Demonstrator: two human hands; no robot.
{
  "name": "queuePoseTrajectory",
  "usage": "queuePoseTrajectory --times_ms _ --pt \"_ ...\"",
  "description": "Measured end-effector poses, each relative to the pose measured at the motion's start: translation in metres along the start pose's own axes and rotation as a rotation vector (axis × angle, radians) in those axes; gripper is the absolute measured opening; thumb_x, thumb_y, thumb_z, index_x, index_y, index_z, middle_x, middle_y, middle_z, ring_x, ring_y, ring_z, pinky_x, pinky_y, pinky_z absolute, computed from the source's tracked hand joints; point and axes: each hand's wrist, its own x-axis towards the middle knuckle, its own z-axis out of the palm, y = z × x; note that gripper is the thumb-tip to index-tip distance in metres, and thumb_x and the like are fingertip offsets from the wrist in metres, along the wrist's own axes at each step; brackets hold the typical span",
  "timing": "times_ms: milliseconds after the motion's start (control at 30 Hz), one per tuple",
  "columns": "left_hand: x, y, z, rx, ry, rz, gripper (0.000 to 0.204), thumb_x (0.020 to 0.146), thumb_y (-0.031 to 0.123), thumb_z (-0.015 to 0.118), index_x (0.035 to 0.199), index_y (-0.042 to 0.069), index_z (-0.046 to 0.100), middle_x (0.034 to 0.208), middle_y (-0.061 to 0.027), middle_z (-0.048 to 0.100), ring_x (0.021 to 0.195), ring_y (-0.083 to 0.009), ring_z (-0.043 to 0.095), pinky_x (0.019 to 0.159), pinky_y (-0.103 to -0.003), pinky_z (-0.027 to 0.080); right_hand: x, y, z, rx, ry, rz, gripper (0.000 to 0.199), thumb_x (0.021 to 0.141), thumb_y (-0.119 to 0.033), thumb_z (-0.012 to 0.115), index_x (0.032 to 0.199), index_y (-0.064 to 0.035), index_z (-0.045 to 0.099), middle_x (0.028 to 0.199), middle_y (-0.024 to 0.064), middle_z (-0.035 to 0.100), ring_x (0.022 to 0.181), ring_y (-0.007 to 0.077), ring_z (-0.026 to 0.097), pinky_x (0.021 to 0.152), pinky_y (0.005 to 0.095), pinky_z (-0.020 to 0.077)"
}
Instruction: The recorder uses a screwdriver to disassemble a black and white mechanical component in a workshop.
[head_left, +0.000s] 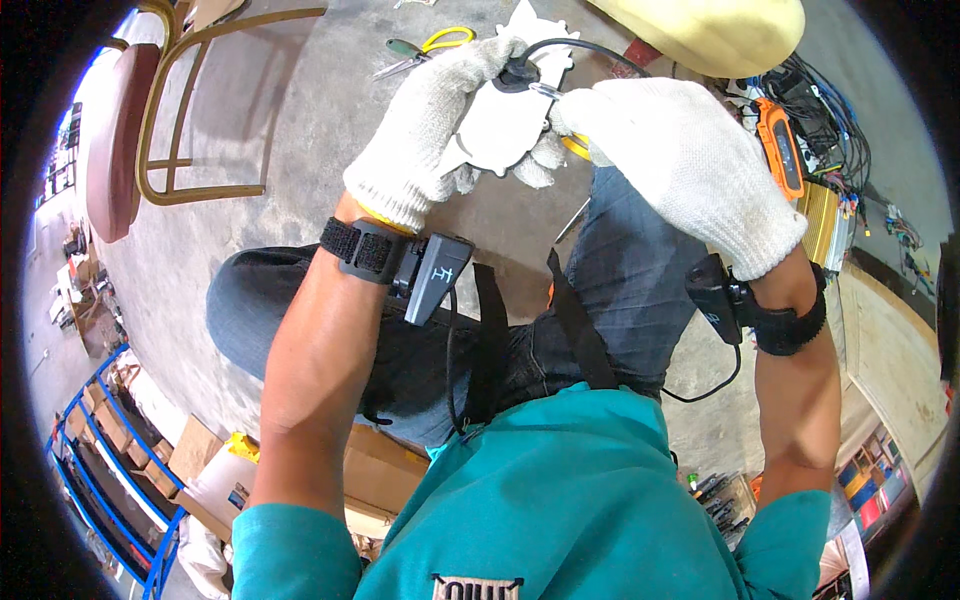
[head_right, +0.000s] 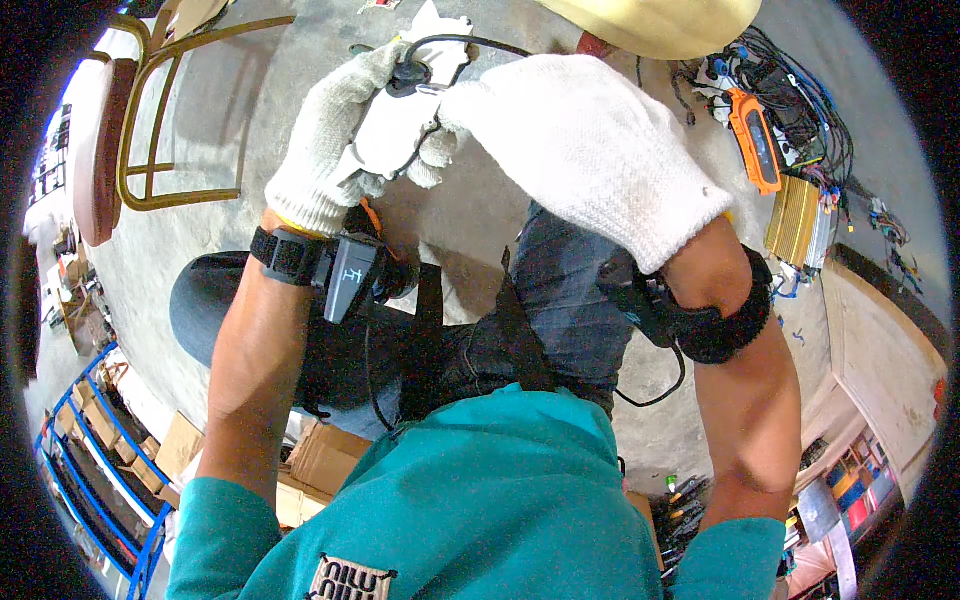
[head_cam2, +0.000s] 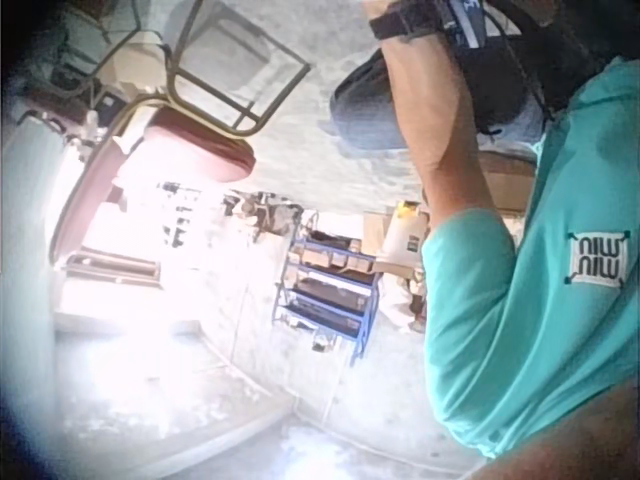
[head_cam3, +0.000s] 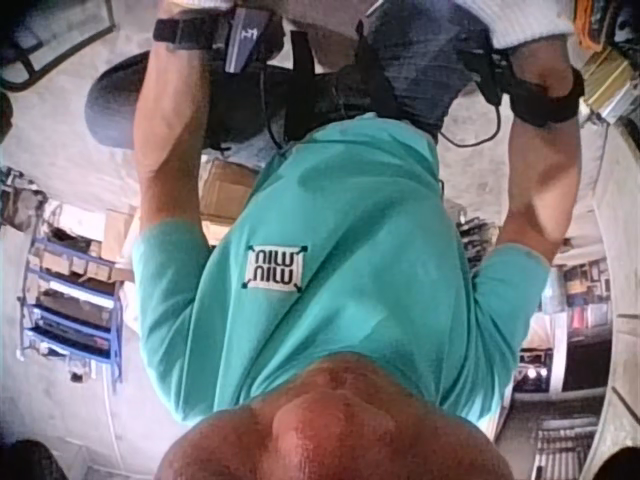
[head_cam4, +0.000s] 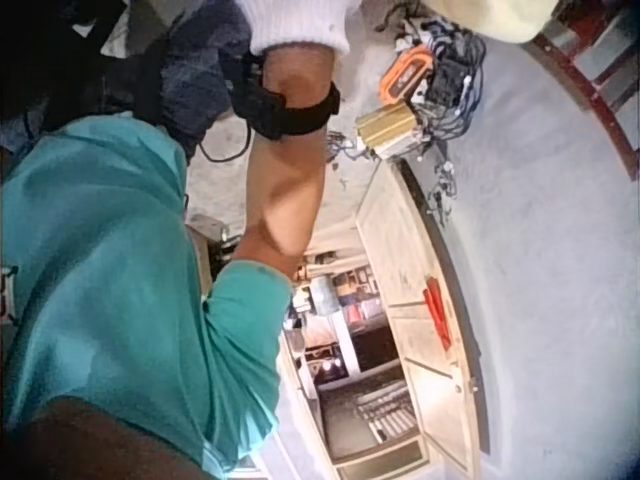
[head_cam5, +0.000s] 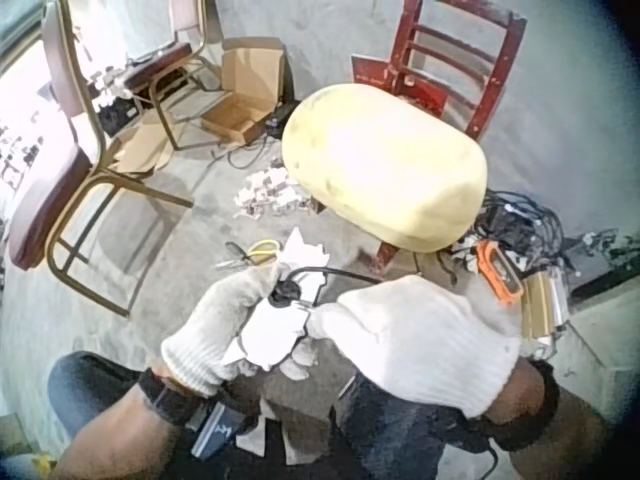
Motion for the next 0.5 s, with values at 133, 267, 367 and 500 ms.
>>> queuePoseTrajectory --times_ms 133,267,367,500 --pt "0.003 -0.006 -0.004 0.060 0.098 0.089 0.042 0.110 0.033 0.047 0.129 -0.003 0.056 0.097 -0.0242 0.073 0.069 -0.0325 0.075 0.053 -0.043 0.064 0.018 -0.016 -0.021 0.063 -0.177 0.177 0.031 0.097 -0.018 0.059 0.126 -0.0112 0.070 0.109 0.0114 0.073 0.104 0.0293 0.069 0.091 0.0416 0.0527" --pt "-0.001 -0.006 0.002 0.039 0.039 0.005 0.041 0.110 0.032 0.047 0.128 -0.003 0.056 0.095 -0.0224 0.074 0.069 -0.0322 0.076 0.052 -0.041 0.064 -0.002 0.000 0.007 -0.117 0.053 -0.026 0.031 0.097 -0.017 0.060 0.125 -0.0119 0.071 0.108 0.0107 0.073 0.101 0.0288 0.069 0.091 0.0410 0.0525" --pt "-0.003 -0.007 0.005 0.024 0.075 0.036 0.040 0.110 0.032 0.048 0.127 -0.003 0.057 0.094 -0.0215 0.074 0.068 -0.0315 0.076 0.051 -0.040 0.064 0.001 -0.005 0.002 -0.044 -0.095 0.078 0.030 0.096 -0.017 0.060 0.123 -0.0125 0.071 0.106 0.0100 0.073 0.096 0.0287 0.069 0.086 0.0410 0.0532" --pt "-0.005 -0.005 0.003 0.151 0.012 -0.005 0.040 0.109 0.032 0.051 0.128 -0.003 0.058 0.094 -0.0211 0.074 0.067 -0.0307 0.075 0.055 -0.041 0.065 -0.002 -0.002 0.012 -0.053 -0.029 0.049 0.029 0.095 -0.016 0.060 0.122 -0.0128 0.071 0.103 0.0093 0.072 0.093 0.0292 0.069 0.081 0.0415 0.0535"
